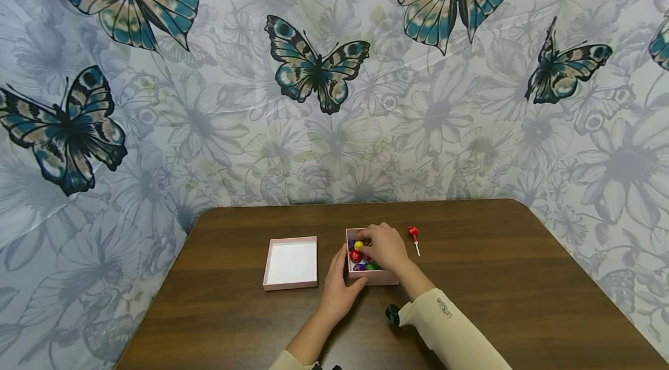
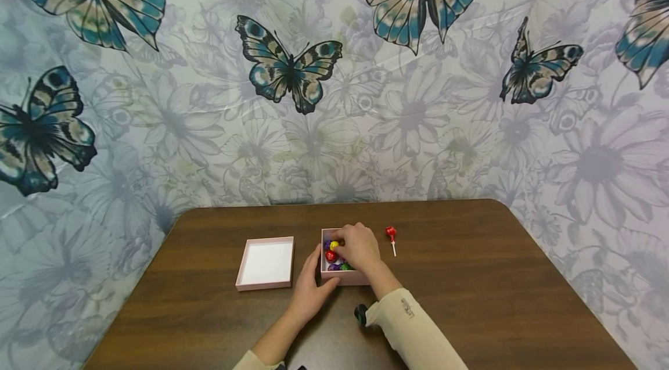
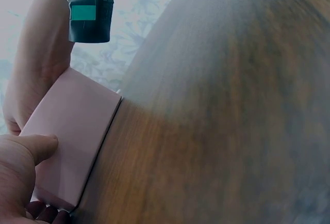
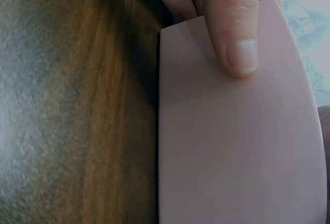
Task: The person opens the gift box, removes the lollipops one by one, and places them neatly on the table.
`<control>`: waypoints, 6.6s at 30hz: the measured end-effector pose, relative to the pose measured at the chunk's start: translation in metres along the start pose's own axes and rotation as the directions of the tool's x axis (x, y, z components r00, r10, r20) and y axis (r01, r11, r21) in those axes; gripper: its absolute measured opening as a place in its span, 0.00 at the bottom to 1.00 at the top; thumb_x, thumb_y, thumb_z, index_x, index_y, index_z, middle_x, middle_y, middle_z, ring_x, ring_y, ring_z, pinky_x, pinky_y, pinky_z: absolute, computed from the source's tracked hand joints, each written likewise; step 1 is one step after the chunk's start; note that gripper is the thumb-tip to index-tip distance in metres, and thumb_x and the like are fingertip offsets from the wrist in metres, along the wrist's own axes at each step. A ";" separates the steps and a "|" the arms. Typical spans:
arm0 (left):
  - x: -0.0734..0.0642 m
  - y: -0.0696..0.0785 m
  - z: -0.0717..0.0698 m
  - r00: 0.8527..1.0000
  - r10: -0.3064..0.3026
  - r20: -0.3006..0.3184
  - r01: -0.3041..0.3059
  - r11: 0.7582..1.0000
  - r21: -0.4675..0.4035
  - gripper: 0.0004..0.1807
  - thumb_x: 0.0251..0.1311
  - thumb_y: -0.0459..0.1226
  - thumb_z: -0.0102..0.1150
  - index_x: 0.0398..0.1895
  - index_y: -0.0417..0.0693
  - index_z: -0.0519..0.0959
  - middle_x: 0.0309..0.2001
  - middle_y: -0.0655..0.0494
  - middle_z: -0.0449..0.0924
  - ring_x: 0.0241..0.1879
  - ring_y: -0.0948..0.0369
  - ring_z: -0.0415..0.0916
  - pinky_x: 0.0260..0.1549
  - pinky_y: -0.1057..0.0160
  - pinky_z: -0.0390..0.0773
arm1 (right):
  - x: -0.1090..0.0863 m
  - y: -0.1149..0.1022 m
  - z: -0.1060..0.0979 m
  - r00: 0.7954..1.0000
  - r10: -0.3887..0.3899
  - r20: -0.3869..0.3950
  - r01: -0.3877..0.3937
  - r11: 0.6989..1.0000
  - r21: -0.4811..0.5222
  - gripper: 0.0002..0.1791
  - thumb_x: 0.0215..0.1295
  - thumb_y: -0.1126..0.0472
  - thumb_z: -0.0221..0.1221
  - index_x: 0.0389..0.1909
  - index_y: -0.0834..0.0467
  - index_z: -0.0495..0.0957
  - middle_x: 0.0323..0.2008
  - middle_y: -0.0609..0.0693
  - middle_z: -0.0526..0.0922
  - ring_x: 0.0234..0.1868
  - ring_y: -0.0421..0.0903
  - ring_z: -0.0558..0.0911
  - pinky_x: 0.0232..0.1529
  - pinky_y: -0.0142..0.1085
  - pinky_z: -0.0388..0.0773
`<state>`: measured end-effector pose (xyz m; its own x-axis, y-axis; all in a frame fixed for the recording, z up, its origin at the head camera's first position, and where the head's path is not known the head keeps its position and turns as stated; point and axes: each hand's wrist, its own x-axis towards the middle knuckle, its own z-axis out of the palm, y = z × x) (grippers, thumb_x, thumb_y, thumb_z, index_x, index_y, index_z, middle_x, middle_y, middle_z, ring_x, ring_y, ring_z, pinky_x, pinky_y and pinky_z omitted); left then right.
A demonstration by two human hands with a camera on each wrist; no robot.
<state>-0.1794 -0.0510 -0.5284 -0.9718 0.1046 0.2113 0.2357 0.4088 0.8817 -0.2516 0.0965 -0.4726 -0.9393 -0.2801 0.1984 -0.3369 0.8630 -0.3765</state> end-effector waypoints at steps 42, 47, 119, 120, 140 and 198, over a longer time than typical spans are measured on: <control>-0.001 0.000 -0.001 1.000 0.000 0.013 0.000 1.000 0.001 0.47 0.56 0.43 0.66 0.75 0.49 0.51 0.72 0.44 0.56 0.70 0.44 0.58 0.66 0.40 0.61 | -0.003 0.001 0.001 0.998 -0.034 -0.058 0.034 0.999 0.008 0.11 0.55 0.53 0.68 0.41 0.45 0.85 0.41 0.42 0.85 0.39 0.41 0.75 0.46 0.41 0.74; 0.000 -0.001 0.000 1.000 -0.015 0.009 0.015 1.000 -0.005 0.46 0.57 0.43 0.66 0.75 0.49 0.52 0.72 0.44 0.56 0.71 0.45 0.57 0.67 0.41 0.60 | -0.003 0.001 -0.001 0.996 -0.034 -0.078 0.035 0.999 0.019 0.11 0.56 0.54 0.68 0.41 0.46 0.84 0.41 0.42 0.85 0.39 0.42 0.76 0.45 0.41 0.75; -0.003 0.002 0.001 0.999 -0.031 -0.022 0.031 0.999 -0.014 0.46 0.55 0.40 0.67 0.75 0.50 0.53 0.72 0.45 0.57 0.71 0.46 0.56 0.68 0.41 0.60 | -0.027 0.086 -0.058 0.895 0.212 -0.392 -0.094 0.950 0.298 0.13 0.58 0.56 0.67 0.44 0.52 0.83 0.35 0.49 0.85 0.32 0.45 0.77 0.31 0.34 0.71; -0.003 0.003 0.001 0.999 -0.033 -0.021 0.033 0.999 -0.012 0.46 0.55 0.40 0.67 0.75 0.50 0.53 0.72 0.44 0.57 0.71 0.45 0.56 0.67 0.41 0.59 | -0.027 0.088 -0.059 0.894 0.226 -0.387 -0.107 0.946 0.306 0.13 0.58 0.56 0.67 0.44 0.52 0.82 0.35 0.49 0.85 0.32 0.44 0.77 0.31 0.33 0.71; -0.003 0.002 0.004 0.997 -0.082 0.004 0.082 0.996 -0.019 0.46 0.56 0.42 0.66 0.76 0.55 0.51 0.74 0.47 0.54 0.73 0.46 0.54 0.68 0.39 0.58 | -0.035 0.140 -0.049 0.862 0.395 -0.318 -0.268 0.887 0.375 0.13 0.61 0.55 0.64 0.44 0.54 0.81 0.41 0.55 0.86 0.29 0.36 0.74 0.29 0.27 0.70; -0.002 -0.002 0.003 1.000 -0.019 -0.008 0.019 1.000 -0.023 0.46 0.55 0.41 0.67 0.75 0.52 0.52 0.72 0.46 0.57 0.71 0.46 0.57 0.67 0.40 0.60 | -0.030 0.155 -0.020 0.868 0.457 -0.194 -0.384 0.865 0.322 0.17 0.64 0.56 0.60 0.50 0.59 0.79 0.47 0.59 0.84 0.42 0.54 0.81 0.39 0.43 0.70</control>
<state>-0.1784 -0.0497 -0.5317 -0.9762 0.0899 0.1975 0.2169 0.3894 0.8952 -0.2742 0.2470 -0.5182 -0.9565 0.2331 0.1753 0.0483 0.7193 -0.6931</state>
